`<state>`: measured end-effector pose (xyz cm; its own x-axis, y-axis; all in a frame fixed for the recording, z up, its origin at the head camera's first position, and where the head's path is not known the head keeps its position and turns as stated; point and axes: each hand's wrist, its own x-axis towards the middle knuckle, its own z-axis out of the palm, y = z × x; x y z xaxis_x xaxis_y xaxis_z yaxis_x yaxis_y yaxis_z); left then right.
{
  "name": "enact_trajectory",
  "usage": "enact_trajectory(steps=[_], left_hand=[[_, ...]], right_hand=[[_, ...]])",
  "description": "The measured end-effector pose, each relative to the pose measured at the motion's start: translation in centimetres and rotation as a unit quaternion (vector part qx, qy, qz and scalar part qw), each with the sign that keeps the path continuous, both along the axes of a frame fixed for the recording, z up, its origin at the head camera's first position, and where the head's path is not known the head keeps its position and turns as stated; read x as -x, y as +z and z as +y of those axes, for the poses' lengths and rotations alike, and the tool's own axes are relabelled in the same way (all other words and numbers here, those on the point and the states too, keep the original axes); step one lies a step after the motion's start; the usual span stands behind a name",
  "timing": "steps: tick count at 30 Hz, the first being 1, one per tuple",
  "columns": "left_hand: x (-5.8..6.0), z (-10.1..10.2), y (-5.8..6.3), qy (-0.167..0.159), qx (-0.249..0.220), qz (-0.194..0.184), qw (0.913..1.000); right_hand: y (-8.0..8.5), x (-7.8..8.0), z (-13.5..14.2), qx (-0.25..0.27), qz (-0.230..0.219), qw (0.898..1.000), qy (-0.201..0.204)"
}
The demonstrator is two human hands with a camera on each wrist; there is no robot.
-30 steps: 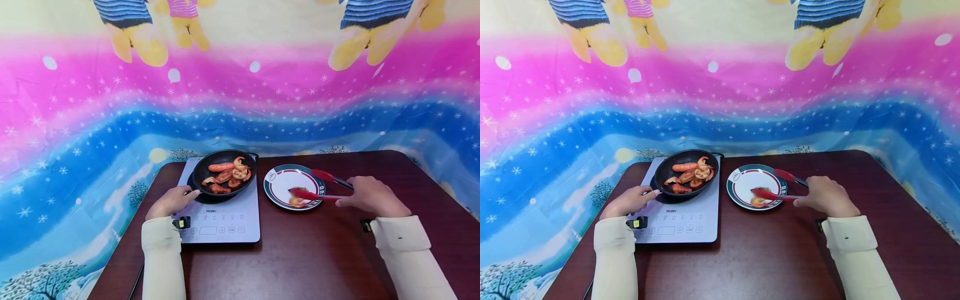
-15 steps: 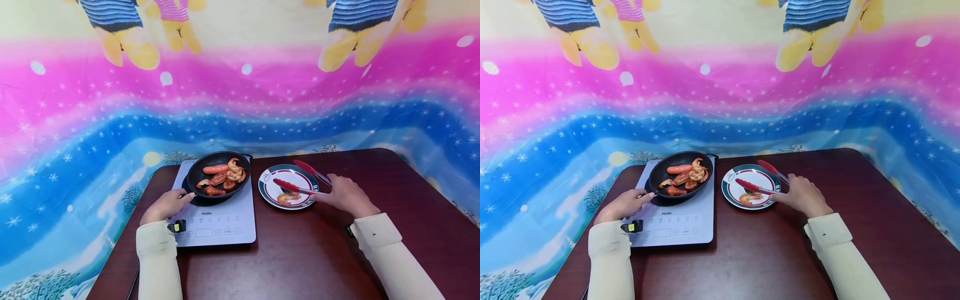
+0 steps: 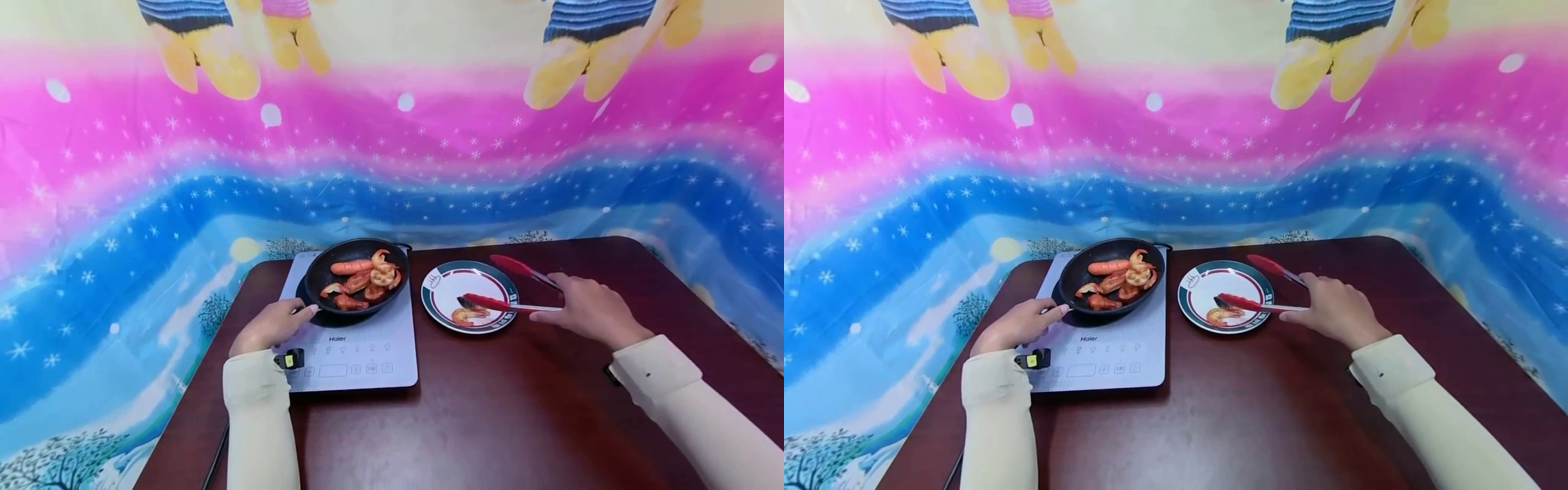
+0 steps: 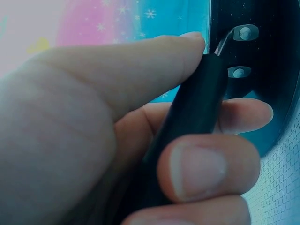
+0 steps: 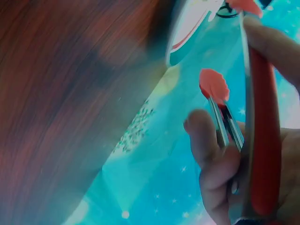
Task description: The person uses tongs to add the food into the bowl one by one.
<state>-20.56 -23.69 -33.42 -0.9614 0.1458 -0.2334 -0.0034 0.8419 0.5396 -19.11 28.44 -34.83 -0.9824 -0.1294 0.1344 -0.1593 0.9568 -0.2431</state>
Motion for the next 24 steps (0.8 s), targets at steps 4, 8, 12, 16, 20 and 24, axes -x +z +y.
enact_trajectory(steps=[4, 8, 12, 16, 20, 24], left_hand=[[0.1, -0.1, 0.1, -0.003, 0.001, -0.001, 1.0], [0.2, -0.2, 0.1, -0.007, 0.003, -0.002, 1.0], [0.2, -0.2, 0.2, -0.005, 0.005, 0.0, 1.0], [0.2, -0.1, 0.0, -0.006, 0.005, -0.003, 1.0], [0.1, -0.1, 0.0, -0.007, 0.006, -0.002, 1.0], [0.1, 0.0, 0.1, -0.008, 0.012, 0.002, 0.9999]], right_hand=[[0.3, 0.1, 0.6, -0.055, 0.027, 0.998, 0.001], [0.0, 0.4, 0.4, -0.065, 0.034, 0.997, -0.003], [-0.4, 0.9, -0.3, -0.054, 0.038, 0.998, -0.015], [-0.7, 1.4, -0.9, -0.04, 0.036, 0.998, -0.023], [-0.8, 1.5, -1.6, -0.001, -0.003, 1.0, -0.024], [-1.2, 1.1, -2.2, 0.034, -0.027, 0.999, -0.025]])
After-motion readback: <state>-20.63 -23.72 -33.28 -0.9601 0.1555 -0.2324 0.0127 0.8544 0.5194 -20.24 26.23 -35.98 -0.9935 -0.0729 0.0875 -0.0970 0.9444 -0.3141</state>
